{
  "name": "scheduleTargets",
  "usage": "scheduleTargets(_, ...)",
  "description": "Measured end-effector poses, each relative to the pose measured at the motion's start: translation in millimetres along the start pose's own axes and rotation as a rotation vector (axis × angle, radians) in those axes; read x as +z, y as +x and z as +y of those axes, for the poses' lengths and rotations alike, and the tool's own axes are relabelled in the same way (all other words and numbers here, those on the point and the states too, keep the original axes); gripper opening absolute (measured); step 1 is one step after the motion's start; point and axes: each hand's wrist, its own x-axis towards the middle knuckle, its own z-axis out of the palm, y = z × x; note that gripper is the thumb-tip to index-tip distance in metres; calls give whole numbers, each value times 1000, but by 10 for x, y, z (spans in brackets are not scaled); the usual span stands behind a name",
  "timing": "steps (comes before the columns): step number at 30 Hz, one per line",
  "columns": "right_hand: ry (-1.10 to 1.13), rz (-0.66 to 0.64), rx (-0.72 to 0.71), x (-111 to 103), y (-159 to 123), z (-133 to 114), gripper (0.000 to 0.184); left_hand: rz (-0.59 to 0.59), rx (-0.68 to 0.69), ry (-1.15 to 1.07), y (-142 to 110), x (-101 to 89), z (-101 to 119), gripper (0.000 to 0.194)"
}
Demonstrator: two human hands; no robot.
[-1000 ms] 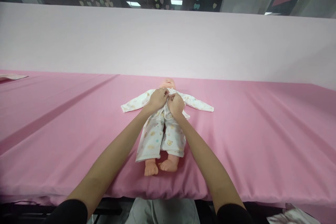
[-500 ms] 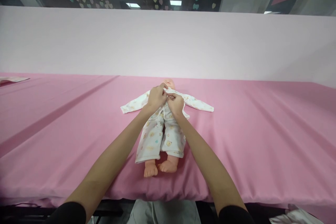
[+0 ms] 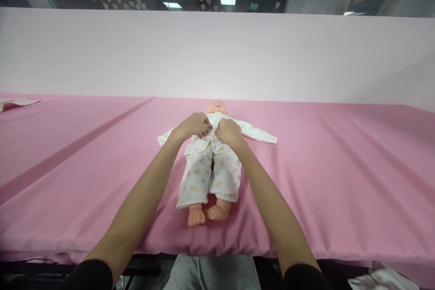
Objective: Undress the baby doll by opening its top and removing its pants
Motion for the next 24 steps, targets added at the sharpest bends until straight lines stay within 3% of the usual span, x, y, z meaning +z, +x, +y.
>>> scheduleTargets(3,-92,-103,-4,-73,-79,-80,15,-252,12,52,-28,-28,-3,10)
scheduleTargets(8,-24,-236,-19,-139,-108,-102,10,-337,19,47,-24,-54,-11,4)
scheduleTargets(12,97,-217,-28,-79,-48,-27,5,-327,23,44,-32,-78,-26,2)
scheduleTargets(18,399,-306,41,-17,19,33,10,-262,70,70,-43,-130,-28,5)
scheduleTargets(24,341,-237,21,-1,56,48,9,-196,136,140,-74,-116,18,6)
